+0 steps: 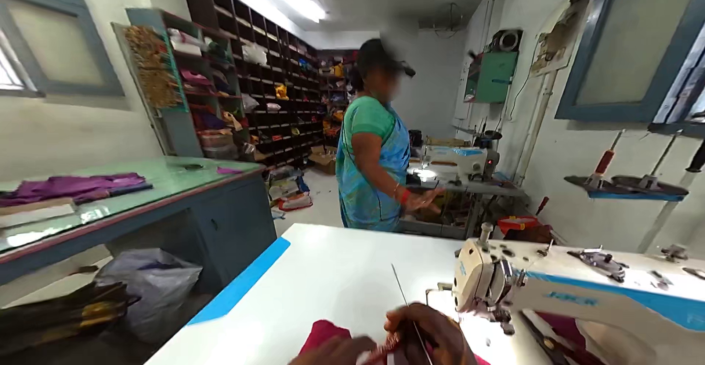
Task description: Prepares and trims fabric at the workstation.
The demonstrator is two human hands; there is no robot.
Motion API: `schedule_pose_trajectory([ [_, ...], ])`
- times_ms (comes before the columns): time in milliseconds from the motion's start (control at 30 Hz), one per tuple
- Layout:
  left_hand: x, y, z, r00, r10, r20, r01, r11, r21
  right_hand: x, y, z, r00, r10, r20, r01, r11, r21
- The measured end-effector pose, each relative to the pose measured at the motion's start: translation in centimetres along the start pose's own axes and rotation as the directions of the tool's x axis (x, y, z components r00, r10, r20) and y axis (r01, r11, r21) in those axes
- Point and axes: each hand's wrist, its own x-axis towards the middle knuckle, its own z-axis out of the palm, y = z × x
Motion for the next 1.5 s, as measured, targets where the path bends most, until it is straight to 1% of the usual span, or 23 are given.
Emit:
schedule_pose_trajectory([
  [67,0.1,-2.0,1.3,0.989,-0.128,0.080,0.133,0.990,-0.055,-1.3,1.3,0.8,0.974,0.222,0.055,-0.226,0.970,0.092],
  [133,-0.1,-4.9,3.3,0.948,-0.254,0.191,0.285,0.946,-0.156,-3.0,2.5,1.3,0.906,0.410,0.108,-0.421,0.898,0.125],
  [167,-0.4,-6.0,4.3,0.920,-0.300,0.253,0.356,0.909,-0.217,-4.0,3.0,1.4,0.869,0.481,0.113,-0.493,0.861,0.127],
  [267,-1.8,-7.8,6.6,0.854,-0.359,0.377,0.498,0.776,-0.388,-6.3,3.3,2.1,0.767,0.634,0.100,-0.641,0.748,0.171],
  [333,-1.9,-7.9,7.3,0.818,-0.385,0.426,0.561,0.697,-0.446,-6.8,3.2,2.3,0.743,0.666,0.070,-0.667,0.725,0.175],
  [367,-1.9,-7.8,7.6,0.812,-0.398,0.427,0.574,0.676,-0.463,-7.0,3.2,2.5,0.757,0.652,0.046,-0.650,0.743,0.156],
  [400,-1.9,-7.7,7.8,0.808,-0.404,0.428,0.580,0.669,-0.465,-7.2,3.3,2.5,0.788,0.616,0.016,-0.614,0.781,0.115],
  [467,-1.8,-7.5,7.7,0.804,-0.410,0.431,0.587,0.666,-0.460,-7.4,3.4,2.2,0.867,0.499,-0.021,-0.499,0.867,-0.015],
  [500,-1.7,-7.4,7.7,0.806,-0.411,0.426,0.585,0.665,-0.465,-7.4,3.3,2.0,0.896,0.443,-0.037,-0.445,0.892,-0.078],
  [567,-1.6,-7.2,7.8,0.812,-0.411,0.414,0.578,0.662,-0.477,-7.2,2.8,1.8,0.924,0.378,-0.055,-0.380,0.898,-0.222],
  [633,-1.8,-6.8,7.8,0.816,-0.414,0.404,0.574,0.664,-0.479,-7.1,2.1,1.8,0.930,0.366,-0.041,-0.358,0.873,-0.331],
  [700,-2.0,-6.7,7.9,0.835,-0.399,0.379,0.547,0.682,-0.485,-7.0,2.0,1.9,0.929,0.369,-0.009,-0.344,0.856,-0.386],
  [767,-2.2,-6.7,8.1,0.862,-0.363,0.352,0.502,0.704,-0.503,-6.9,2.0,1.9,0.925,0.380,0.017,-0.342,0.852,-0.397],
  [900,-2.4,-6.9,8.2,0.922,-0.234,0.308,0.368,0.777,-0.511,-6.7,2.1,1.9,0.912,0.409,0.032,-0.365,0.843,-0.395],
  [967,-2.5,-6.8,8.2,0.929,-0.215,0.301,0.346,0.791,-0.504,-6.6,2.0,2.0,0.901,0.431,0.046,-0.381,0.839,-0.387],
  [1033,-2.4,-6.6,8.1,0.925,-0.225,0.306,0.358,0.785,-0.505,-6.5,2.2,2.0,0.907,0.414,0.069,-0.356,0.846,-0.396],
  [1100,-2.4,-6.5,8.0,0.909,-0.256,0.329,0.401,0.751,-0.524,-6.7,2.6,2.0,0.939,0.331,0.090,-0.268,0.872,-0.410],
  [1200,-2.3,-6.4,7.9,0.848,-0.354,0.394,0.529,0.600,-0.600,-7.2,3.1,2.2,0.990,0.063,0.124,0.001,0.889,-0.458],
  [1233,-2.1,-6.4,7.7,0.825,-0.377,0.421,0.565,0.566,-0.601,-7.4,3.2,2.2,0.991,-0.026,0.129,0.085,0.876,-0.475],
  [1267,-2.0,-6.3,7.5,0.807,-0.382,0.450,0.590,0.557,-0.585,-7.6,3.3,2.2,0.986,-0.096,0.133,0.149,0.861,-0.486],
  [1333,-1.7,-6.3,7.0,0.793,-0.360,0.492,0.600,0.601,-0.527,-8.0,3.4,2.1,0.972,-0.182,0.145,0.230,0.844,-0.484],
  [1433,-1.3,-6.0,5.9,0.784,-0.323,0.530,0.568,0.716,-0.405,-8.5,3.7,1.9,0.951,-0.261,0.167,0.309,0.836,-0.454],
  [1500,-1.2,-5.8,5.5,0.764,-0.316,0.562,0.570,0.738,-0.360,-8.8,3.6,1.7,0.934,-0.304,0.189,0.357,0.825,-0.438],
])
